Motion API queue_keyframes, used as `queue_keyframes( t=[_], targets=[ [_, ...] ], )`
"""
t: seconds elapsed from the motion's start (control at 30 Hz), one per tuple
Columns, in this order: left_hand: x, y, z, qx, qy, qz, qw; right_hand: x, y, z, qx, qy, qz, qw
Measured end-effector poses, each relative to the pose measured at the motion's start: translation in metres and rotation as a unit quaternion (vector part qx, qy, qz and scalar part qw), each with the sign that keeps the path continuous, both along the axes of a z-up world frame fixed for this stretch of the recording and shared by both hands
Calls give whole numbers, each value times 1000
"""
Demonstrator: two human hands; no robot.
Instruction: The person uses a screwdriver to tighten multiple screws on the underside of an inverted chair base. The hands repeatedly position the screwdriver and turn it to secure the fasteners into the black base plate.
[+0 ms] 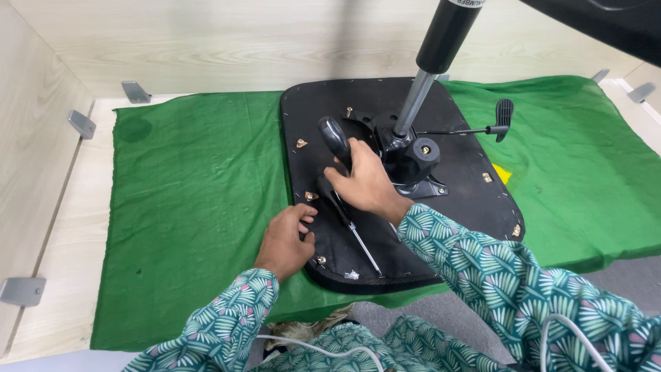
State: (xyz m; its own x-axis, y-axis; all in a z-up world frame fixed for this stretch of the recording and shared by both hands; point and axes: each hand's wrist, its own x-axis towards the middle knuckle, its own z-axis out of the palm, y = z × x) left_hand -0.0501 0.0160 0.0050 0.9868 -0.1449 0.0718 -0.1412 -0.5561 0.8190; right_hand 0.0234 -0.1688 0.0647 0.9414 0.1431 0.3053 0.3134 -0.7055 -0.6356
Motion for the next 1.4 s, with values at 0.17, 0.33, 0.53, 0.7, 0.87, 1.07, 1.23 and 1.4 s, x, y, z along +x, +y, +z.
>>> queue_keyframes(
  t=[0.17, 0.33, 0.53, 0.7, 0.87, 1.07, 1.23, 1.4],
  targets=[
    [0, -1, -9, -11, 36, -27, 999, -17, 8, 35, 100, 50, -15, 994],
    [-2, -5, -9, 3, 80, -41, 996, -39, 21, 59, 226, 51, 30, 972],
    [-19, -4, 6, 58, 135, -73, 986, -60, 34, 74, 340, 100, 61, 933],
    [-23, 2, 14, 49, 121, -89, 988, -74, 36, 78, 359, 82, 118, 922],
    [-22, 5, 14, 32, 124, -89, 988, -85, 32, 86, 200, -12, 71, 977],
    [-27, 9, 10, 2, 119, -72, 990, -96, 25, 91, 204, -9, 77, 976],
    [-26, 8, 9, -5, 130, -69, 989, -99, 17, 86, 235, 59, 46, 969],
    [-29, 5, 10, -6, 100, -85, 991, -107, 14, 72, 262, 51, 75, 961]
  ],
)
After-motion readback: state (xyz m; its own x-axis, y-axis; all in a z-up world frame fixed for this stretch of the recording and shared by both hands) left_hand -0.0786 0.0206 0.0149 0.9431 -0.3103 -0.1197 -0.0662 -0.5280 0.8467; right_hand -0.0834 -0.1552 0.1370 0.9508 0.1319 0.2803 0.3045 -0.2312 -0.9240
